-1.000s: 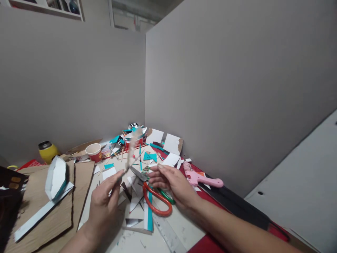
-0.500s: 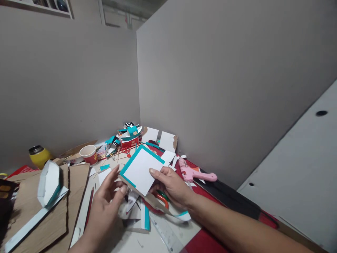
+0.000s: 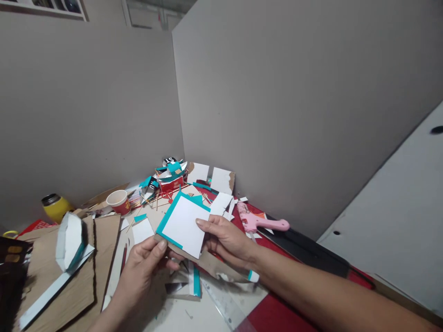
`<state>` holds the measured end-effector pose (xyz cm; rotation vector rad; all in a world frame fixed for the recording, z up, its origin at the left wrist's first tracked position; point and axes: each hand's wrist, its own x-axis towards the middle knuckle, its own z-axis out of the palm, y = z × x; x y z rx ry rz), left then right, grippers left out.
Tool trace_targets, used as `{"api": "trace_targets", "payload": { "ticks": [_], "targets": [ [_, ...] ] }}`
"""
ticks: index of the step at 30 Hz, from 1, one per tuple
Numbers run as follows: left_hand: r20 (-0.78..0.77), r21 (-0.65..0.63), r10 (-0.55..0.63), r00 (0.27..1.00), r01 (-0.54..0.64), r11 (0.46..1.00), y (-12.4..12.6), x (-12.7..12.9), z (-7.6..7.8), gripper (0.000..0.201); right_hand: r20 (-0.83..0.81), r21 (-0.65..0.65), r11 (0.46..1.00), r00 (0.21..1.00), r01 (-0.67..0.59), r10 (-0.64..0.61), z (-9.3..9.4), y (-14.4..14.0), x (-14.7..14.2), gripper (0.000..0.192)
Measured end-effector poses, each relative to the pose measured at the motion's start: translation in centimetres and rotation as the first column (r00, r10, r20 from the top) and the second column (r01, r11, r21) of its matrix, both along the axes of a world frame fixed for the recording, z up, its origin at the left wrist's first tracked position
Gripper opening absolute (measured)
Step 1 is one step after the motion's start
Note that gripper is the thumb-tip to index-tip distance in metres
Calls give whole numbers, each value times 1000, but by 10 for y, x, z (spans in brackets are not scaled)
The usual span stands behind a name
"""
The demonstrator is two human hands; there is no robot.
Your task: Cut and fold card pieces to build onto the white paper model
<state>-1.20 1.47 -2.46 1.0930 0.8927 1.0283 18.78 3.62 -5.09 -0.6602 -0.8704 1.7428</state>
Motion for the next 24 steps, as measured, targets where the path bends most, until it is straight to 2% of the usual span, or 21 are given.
{"api": "trace_targets", "payload": {
  "ticks": [4,7,10,13,17,20,24],
  "targets": [
    [-34,26,31,999,-30,999,-2,-1,4,26,-105,-13,997,991,-81,79,-3,-1,-2,26],
    [-44,30,8,999,-7,1000,-2,0,-2,26,-187,-16,987,970,-161,155,-7,-3,-5,24],
    [-1,-20,-17,1000,17,1000,-5,5,-10,24,-249,-44,963,936,-268,249,-9,-7,-9,24],
    [47,-81,-18,999,22,996,-10,10,-11,23,-266,-64,943,916,-327,300,-7,-10,-12,28],
    [95,-89,5,995,3,996,-15,13,-4,24,-170,-29,972,959,-235,227,-6,-10,-8,21],
    [119,-71,-28,993,37,997,-16,14,-1,29,-60,-29,985,984,-170,168,-9,-8,-4,17],
    [13,-73,-90,996,90,993,-15,16,-2,30,-47,-62,986,987,-154,151,-11,-5,-3,21]
  ]
}}
